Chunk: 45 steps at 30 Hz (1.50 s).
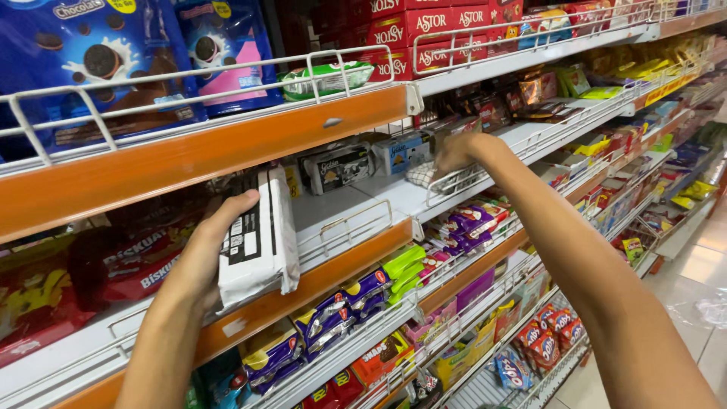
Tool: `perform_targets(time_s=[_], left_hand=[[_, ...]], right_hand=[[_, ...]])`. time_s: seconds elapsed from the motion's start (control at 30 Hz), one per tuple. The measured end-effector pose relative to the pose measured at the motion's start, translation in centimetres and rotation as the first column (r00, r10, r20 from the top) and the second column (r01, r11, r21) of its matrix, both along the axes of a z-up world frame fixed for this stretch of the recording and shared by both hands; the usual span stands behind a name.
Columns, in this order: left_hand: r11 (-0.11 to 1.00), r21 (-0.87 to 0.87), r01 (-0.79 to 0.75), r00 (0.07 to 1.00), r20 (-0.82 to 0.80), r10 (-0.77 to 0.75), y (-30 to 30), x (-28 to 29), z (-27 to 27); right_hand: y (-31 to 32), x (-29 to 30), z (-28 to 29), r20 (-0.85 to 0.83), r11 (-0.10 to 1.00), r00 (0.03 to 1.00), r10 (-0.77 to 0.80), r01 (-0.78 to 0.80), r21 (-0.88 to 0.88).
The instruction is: The person scans items in a retail aisle using a handheld barcode scanner, then wipes a shelf with a cloth and places a box of items onto the shelf.
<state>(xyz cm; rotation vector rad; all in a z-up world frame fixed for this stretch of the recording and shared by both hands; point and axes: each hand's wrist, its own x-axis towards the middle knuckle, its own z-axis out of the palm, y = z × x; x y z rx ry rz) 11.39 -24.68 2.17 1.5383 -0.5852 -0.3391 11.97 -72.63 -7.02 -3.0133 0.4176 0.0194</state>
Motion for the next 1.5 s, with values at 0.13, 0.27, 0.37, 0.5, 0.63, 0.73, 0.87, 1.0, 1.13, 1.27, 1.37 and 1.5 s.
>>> perform_targets(time_s=[0.13, 0.27, 0.37, 0.5, 0.63, 0.73, 0.87, 1.0, 1.13, 1.27, 1.37, 1.5], left_hand=[[0.999, 0.014, -0.034, 0.999, -0.028, 0.034, 0.0, -0.1, 0.0], [0.987, 0.066, -0.147, 0.987, -0.052, 0.15, -0.2, 0.4, 0.1], [0.986, 0.033, -0.165, 0.984, -0.064, 0.167, 0.0, 0.6, -0.3], [0.975, 0.023, -0.222, 0.971, -0.081, 0.223, -0.2, 0.5, -0.1], [0.963, 0.051, -0.263, 0.965, -0.008, 0.264, -0.6, 0.9, 0.0], [0.972, 0.026, -0.235, 0.971, -0.04, 0.236, -0.4, 1.6, 0.2], [0.964, -0.03, -0.265, 0.963, 0.04, 0.266, 1.2, 6.9, -1.1], [0.976, 0.032, -0.216, 0.949, 0.242, 0.202, 2.7, 15.5, -2.9], [0.99, 0.022, -0.139, 0.899, 0.422, 0.117, 3.3, 12.9, -2.4], [0.942, 0.041, -0.334, 0.941, 0.076, 0.33, 1.2, 7.4, -1.3], [0.954, 0.038, -0.297, 0.955, 0.008, 0.297, 0.6, 5.5, -0.8], [0.953, 0.036, -0.3, 0.954, 0.011, 0.3, 0.4, 5.2, -0.7]], right_hand=[[-6.5, 0.0, -1.9, 0.014, 0.952, 0.955, -0.297, 0.295, 0.076], [-13.1, 1.0, -4.3, 0.039, 0.795, 0.796, -0.604, 0.599, 0.1], [-14.5, 2.6, -5.9, 0.199, 0.775, 0.75, -0.631, 0.625, 0.1], [-13.8, 5.1, -5.0, 0.13, 0.896, 0.887, -0.442, 0.432, 0.103], [-13.9, 4.3, -4.8, 0.037, 0.989, 0.991, -0.129, 0.126, 0.079], [-15.7, 2.7, -5.3, 0.038, 0.924, 0.93, -0.366, 0.358, 0.136], [-19.1, 4.6, -7.4, 0.235, 0.795, 0.76, -0.606, 0.575, 0.192], [-19.1, 8.0, -6.9, -0.013, 0.966, 0.966, -0.258, 0.258, -0.02], [-20.0, 6.1, -6.1, 0.004, 0.981, 0.983, -0.182, 0.181, 0.075], [-17.2, 4.0, -5.5, 0.15, 0.875, 0.869, -0.472, 0.443, 0.194], [-14.8, 5.2, -4.5, 0.058, 0.959, 0.957, -0.284, 0.284, -0.006], [-12.6, 5.9, -3.3, 0.062, 1.0, 0.998, 0.007, -0.006, -0.009]])
